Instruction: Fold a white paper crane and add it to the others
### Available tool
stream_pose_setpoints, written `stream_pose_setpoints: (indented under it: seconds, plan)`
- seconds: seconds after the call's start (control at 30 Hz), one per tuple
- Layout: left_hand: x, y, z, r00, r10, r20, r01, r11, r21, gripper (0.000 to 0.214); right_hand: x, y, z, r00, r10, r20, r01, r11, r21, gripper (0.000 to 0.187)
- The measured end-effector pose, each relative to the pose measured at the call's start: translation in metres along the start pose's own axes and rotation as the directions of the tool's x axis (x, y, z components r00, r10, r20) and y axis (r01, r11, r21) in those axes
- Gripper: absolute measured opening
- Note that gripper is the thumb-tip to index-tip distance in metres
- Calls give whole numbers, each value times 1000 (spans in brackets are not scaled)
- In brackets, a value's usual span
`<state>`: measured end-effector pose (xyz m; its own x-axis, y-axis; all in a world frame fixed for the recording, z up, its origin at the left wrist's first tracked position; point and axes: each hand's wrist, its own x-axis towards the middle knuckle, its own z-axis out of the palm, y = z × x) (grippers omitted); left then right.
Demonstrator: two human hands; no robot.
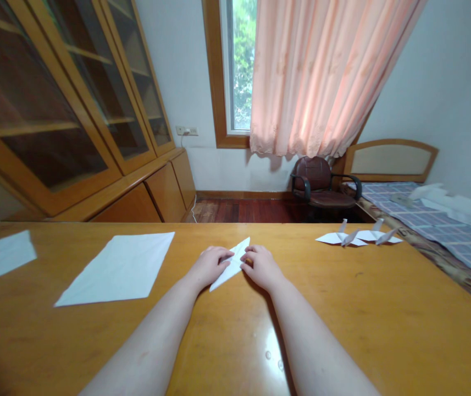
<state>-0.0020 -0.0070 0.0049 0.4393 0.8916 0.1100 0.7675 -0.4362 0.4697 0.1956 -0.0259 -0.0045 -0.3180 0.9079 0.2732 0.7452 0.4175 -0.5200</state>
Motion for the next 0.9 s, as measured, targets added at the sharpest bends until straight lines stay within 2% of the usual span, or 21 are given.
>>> stream_pose_setpoints:
  seconds: [0.23,0.63,0.9]
  plan:
    - [0,2,0,999,37,14,-36,999,-33,27,-1,1,1,998,-52,39,51,998,34,27]
    - [3,-3,3,999,43,10,-43,999,-32,25,-1,1,0,994,-106,4,106,994,-4,27]
    - [2,-3,4,997,74,-6,-74,997,-30,25,-1,1,1,998,-48,47,46,998,36,28]
